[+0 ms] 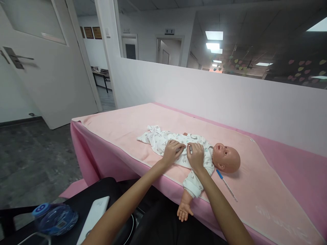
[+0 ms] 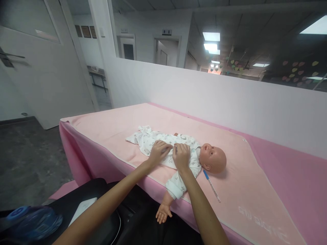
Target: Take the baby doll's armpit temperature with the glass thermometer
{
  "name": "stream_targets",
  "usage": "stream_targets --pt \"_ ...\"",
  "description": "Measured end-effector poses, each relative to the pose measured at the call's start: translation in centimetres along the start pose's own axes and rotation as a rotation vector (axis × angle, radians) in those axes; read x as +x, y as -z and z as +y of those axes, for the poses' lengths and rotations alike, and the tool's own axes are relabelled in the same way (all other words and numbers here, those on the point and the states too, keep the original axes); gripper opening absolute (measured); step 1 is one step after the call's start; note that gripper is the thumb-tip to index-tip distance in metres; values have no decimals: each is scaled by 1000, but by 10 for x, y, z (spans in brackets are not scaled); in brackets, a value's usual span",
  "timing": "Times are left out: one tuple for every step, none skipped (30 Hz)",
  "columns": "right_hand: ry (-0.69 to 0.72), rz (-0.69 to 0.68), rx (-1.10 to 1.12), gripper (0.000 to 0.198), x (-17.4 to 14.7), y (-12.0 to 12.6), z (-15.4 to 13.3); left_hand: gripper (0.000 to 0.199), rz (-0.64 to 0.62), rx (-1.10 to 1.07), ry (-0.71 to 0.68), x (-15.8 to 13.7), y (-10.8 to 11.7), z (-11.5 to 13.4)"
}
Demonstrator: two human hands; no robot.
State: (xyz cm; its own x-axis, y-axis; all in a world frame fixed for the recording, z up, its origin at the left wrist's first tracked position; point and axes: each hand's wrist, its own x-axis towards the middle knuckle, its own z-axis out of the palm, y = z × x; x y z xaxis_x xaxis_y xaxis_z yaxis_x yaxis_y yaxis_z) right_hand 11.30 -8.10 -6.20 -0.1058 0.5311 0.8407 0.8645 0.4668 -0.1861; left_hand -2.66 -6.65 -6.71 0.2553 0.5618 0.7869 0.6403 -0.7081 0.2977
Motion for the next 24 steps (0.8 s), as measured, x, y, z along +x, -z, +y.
stream_targets --pt "-5 0 -3 17 0 0 0 16 -9 -1 -3 0 1 0" --pt "-12 3 -8 17 0 -1 0 15 -15 -5 -4 0 1 1" --pt "-20 6 -13 16 0 -1 1 14 -17 -10 -5 0 1 1" --pt "-27 9 -18 16 -1 -1 1 13 -17 -14 -6 0 1 2" --pt "-33 10 -23 16 -1 -2 1 13 -15 -17 -6 0 1 2" --pt "-36 11 -28 16 -1 -2 1 12 -15 -18 -7 0 1 2" --pt "-36 10 -34 17 -1 -2 1 11 -18 -18 -6 1 2 3" --pt "-33 9 -40 17 -1 -2 1 11 -24 -15 -4 1 2 3" --pt "-29 9 -48 17 -1 -2 1 10 -34 -11 -1 1 2 4" --pt "-26 8 -57 18 -1 -2 1 10 -45 -6 2 1 2 4" --pt "-26 8 -67 18 -1 -2 1 10 -55 0 2 1 2 4" --pt "-26 7 -76 17 -1 -2 1 10 -64 6 0 1 2 4" --pt "-28 5 -84 17 -1 -2 1 10 -69 12 -4 1 2 4" --pt "-31 4 -91 17 0 -2 1 10 -73 16 -9 1 2 4" --pt "-34 2 -95 16 0 -2 1 10 -75 20 -12 0 2 4" --pt "-36 1 -96 16 0 -1 1 9 -77 23 -13 0 2 4" --pt "-37 0 -96 17 0 -1 1 9 -80 26 -12 0 1 3" --pt "-39 1 -93 17 0 -1 1 9 -83 29 -9 0 1 3" --pt "-42 3 -88 18 0 -1 0 9 -88 32 -7 0 1 3" --pt "-45 4 -84 18 0 -1 0 9 -91 36 -6 0 0 2" --pt "-50 5 -81 19 0 -1 0 10 -93 40 -7 0 0 2" --pt "-56 7 -80 19 0 -1 0 10 -95 43 -10 -1 0 1" --pt "-61 7 -82 20 0 -1 0 9 -96 46 -13 -1 0 1" --pt "-67 7 -85 20 1 -1 0 9 -96 49 -16 -1 0 1"
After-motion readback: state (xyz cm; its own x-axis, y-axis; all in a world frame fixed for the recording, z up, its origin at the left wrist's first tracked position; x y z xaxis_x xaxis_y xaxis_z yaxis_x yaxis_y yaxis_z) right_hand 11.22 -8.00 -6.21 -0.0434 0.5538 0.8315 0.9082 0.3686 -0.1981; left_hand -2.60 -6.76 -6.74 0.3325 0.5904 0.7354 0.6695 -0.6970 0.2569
